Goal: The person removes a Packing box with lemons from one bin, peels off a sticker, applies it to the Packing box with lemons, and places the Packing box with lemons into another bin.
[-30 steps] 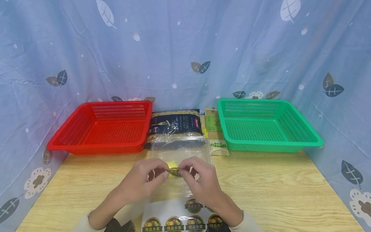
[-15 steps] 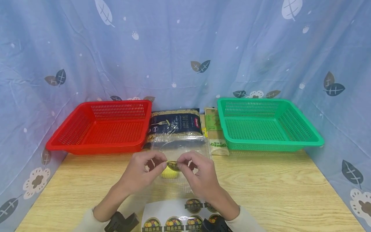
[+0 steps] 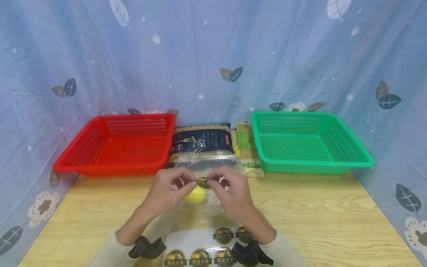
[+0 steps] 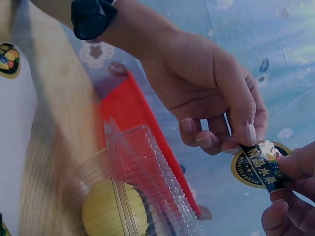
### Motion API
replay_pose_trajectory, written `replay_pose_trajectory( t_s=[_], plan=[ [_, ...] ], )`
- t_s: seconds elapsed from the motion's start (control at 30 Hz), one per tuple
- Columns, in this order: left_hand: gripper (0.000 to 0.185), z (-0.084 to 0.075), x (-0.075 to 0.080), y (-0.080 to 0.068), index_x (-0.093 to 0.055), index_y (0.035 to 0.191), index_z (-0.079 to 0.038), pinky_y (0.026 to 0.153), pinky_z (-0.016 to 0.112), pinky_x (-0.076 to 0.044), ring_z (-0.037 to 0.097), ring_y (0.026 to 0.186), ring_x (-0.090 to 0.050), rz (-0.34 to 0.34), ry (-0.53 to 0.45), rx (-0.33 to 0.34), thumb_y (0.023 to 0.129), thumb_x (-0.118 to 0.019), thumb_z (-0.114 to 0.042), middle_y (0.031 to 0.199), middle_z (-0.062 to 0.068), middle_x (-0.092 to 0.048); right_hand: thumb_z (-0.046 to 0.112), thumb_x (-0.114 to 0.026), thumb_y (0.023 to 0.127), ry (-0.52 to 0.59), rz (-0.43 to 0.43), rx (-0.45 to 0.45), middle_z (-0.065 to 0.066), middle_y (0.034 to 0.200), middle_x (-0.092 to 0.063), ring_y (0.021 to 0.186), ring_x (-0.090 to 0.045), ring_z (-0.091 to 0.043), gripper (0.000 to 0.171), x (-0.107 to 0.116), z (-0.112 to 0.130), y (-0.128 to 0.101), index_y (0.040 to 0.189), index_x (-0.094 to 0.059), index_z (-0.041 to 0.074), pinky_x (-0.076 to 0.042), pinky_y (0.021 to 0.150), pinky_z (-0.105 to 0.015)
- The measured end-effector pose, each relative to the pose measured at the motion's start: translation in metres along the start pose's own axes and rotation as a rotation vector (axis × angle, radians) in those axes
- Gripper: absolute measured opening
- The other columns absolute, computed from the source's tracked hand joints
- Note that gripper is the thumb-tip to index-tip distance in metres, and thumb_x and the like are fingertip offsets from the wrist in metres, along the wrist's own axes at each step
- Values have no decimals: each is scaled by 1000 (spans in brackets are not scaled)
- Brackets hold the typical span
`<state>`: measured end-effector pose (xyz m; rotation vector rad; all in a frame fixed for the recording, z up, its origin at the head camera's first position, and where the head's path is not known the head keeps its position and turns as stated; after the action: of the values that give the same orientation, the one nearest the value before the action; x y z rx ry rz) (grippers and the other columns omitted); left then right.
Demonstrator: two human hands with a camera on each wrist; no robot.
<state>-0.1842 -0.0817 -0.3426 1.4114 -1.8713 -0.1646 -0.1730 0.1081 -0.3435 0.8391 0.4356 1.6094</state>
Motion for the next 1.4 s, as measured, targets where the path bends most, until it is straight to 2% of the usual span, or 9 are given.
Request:
replay_pose_trajectory(
  t_s=[0.2,0.37,0.67,0.87,1.13,1.4],
  plan=[
    [9,5,-4,7,-71,86,-16,55,27,-52,5,66,-59,10,15,30,89,-71,-7,75,-10,-67,-14,-69,86,-39,2,-47,-7,88,-69,77,-65,-14,19,3,-8,5,96,-71,2,-61,67,-31],
    [9,10,-8,11,-71,85,-14,56,26,-52,4,65,-60,-5,13,49,88,-71,-6,72,-9,-68,-11,-70,87,-79,3,-105,-5,90,-68,77,-63,-14,19,5,-15,6,99,-73,3,-60,65,-29],
    [11,18,-13,15,-72,82,-12,56,26,-54,5,60,-61,-35,-14,91,87,-72,-2,71,-6,-70,-10,-72,86,-162,30,-151,-5,97,-72,81,-65,-17,25,5,-27,8,108,-74,2,-57,64,-29],
    [12,22,-13,17,-74,81,-12,56,26,-52,6,60,-59,-37,29,127,86,-72,-1,70,-7,-69,-9,-73,86,-195,54,-168,-5,95,-73,80,-65,-15,25,2,-31,12,108,-75,2,-56,65,-26],
    [12,32,-16,18,-74,80,-17,57,26,-50,7,60,-56,17,133,185,85,-73,-6,70,-11,-67,-8,-72,86,-242,88,-207,-5,94,-73,79,-63,-14,24,-3,-40,14,109,-76,0,-56,67,-25],
    [11,39,-18,18,-73,79,-18,56,27,-48,8,59,-55,29,154,207,85,-73,-10,70,-12,-66,-9,-72,85,-266,105,-218,-8,95,-73,79,-64,-17,25,-4,-45,15,108,-76,-1,-57,66,-26]
  ],
)
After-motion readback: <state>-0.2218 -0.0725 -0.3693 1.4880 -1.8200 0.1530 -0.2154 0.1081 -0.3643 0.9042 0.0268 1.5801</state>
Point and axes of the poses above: each hand's wrist, its own y-axis towards the middle knuckle, its own x-axis out of the back of the hand, z = x × y, the point moved 4 cm from there along y, towards the middle knuckle
